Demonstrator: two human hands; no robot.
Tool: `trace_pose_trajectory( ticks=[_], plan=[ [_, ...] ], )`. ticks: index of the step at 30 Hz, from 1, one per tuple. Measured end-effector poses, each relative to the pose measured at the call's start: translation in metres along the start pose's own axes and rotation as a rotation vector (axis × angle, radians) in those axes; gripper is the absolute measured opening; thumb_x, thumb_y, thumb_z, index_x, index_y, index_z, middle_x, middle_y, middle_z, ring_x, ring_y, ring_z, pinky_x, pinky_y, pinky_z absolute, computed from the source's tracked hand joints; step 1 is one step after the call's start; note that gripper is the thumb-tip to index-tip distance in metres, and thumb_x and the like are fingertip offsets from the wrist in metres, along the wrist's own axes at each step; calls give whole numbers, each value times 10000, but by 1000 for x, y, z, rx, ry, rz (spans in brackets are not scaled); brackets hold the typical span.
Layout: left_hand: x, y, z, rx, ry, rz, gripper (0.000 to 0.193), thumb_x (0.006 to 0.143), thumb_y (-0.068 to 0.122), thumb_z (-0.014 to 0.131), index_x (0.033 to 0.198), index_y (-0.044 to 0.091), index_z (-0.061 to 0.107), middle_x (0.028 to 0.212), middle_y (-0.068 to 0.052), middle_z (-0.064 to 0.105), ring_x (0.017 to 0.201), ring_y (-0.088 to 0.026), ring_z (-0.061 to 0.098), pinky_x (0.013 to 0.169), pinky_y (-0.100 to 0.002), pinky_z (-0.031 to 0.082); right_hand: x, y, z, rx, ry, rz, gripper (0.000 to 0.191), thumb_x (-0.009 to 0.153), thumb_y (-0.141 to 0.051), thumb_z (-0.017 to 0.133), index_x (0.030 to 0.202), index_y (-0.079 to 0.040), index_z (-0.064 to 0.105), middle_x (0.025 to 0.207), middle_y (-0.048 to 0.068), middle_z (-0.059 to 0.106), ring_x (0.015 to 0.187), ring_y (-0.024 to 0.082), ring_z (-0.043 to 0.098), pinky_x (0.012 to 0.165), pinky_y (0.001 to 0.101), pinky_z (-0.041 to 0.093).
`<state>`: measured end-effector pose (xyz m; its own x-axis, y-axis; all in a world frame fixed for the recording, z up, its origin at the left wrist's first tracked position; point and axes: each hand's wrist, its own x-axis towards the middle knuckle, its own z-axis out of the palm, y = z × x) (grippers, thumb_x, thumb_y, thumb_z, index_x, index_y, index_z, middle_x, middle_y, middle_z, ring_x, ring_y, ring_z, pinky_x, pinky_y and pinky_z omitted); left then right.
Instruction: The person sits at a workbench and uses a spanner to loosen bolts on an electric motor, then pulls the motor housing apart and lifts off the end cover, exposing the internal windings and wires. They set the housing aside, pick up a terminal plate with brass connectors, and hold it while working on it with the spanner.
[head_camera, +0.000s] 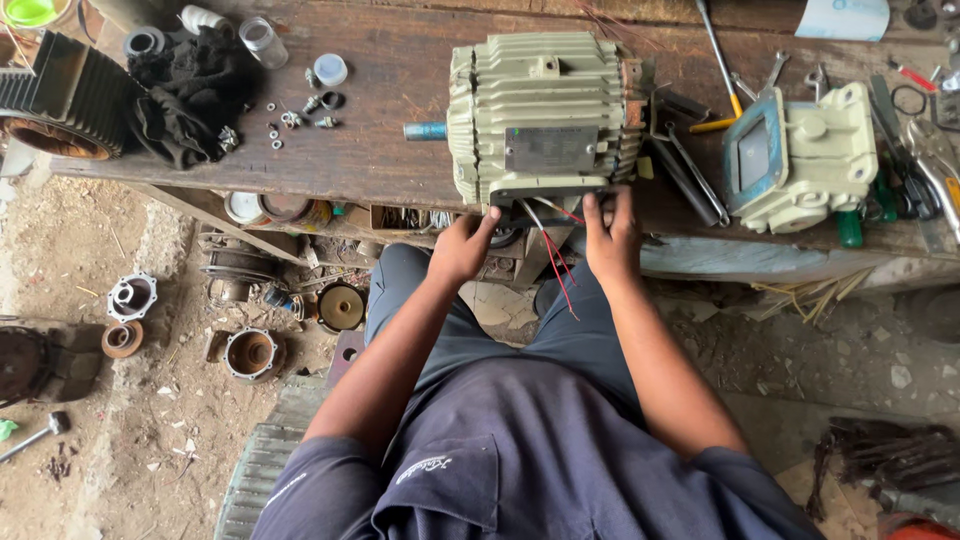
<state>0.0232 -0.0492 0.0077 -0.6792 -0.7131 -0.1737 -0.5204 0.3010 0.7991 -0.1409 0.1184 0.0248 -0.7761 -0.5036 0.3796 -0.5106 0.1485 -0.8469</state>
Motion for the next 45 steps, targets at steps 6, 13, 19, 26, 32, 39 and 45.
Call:
trace_pose_trajectory(
  ticks=[6, 13, 19, 26, 32, 39, 45],
  plan=[
    [-3, 11, 25, -639, -85, -2, 520, 1021, 521, 497, 1103, 21, 615, 881, -147, 679, 774, -213, 643, 660, -387, 553, -6, -2, 13, 64, 39, 179, 403, 1113, -400, 604, 1203, -18, 512, 868, 126, 533, 788, 220, 503, 722, 348, 451],
    [-10, 16, 30, -309, 155, 128, 494, 1083, 449, 451, 1021, -20, 594, 786, -253, 656, 740, -389, 666, 676, -452, 518, -5, -8, 13, -79, 119, -136, 641, 1141, -469, 561, 1493, 42, 399, 1300, 300, 595, 1159, 462, 586, 951, 492, 470],
    [-37, -3, 41, -179, 223, 195, 415, 1057, 375, 469, 1008, -20, 585, 879, -312, 649, 876, -539, 598, 729, -555, 479, -35, 11, -2, -166, -53, 183, 646, 1034, -454, 577, 1440, 18, 403, 814, 179, 614, 759, 367, 621, 687, 473, 483],
    [-59, 11, 16, -21, 181, 109, 453, 1035, 399, 506, 865, -11, 595, 740, -278, 626, 758, -507, 613, 670, -572, 460, -32, -17, -25, -215, -109, 195, 423, 1020, -409, 615, 1226, -50, 528, 718, 152, 613, 672, 383, 634, 621, 489, 482],
    [-35, 41, -14, 5, 143, 42, 659, 1022, 524, 477, 685, -26, 609, 668, -284, 600, 685, -487, 608, 657, -563, 461, 17, -52, -28, -504, -128, 67, 390, 1068, -478, 611, 1176, -103, 607, 889, 200, 735, 859, 463, 701, 688, 560, 524],
    [-1, 70, -45, 79, 138, -1, 765, 972, 645, 483, 636, -16, 670, 635, -272, 611, 673, -467, 639, 666, -546, 484, 93, -114, -28, -238, 26, -666, 600, 1043, -530, 658, 1263, 22, 571, 1163, 256, 641, 1071, 462, 612, 891, 536, 506],
    [8, 78, -49, -22, 239, 138, 679, 960, 632, 484, 900, -4, 715, 662, -270, 631, 696, -478, 647, 635, -562, 486, 137, -107, 2, -415, 66, -884, 501, 1034, -528, 781, 919, -64, 630, 971, 123, 584, 971, 372, 584, 852, 488, 492]
  ],
)
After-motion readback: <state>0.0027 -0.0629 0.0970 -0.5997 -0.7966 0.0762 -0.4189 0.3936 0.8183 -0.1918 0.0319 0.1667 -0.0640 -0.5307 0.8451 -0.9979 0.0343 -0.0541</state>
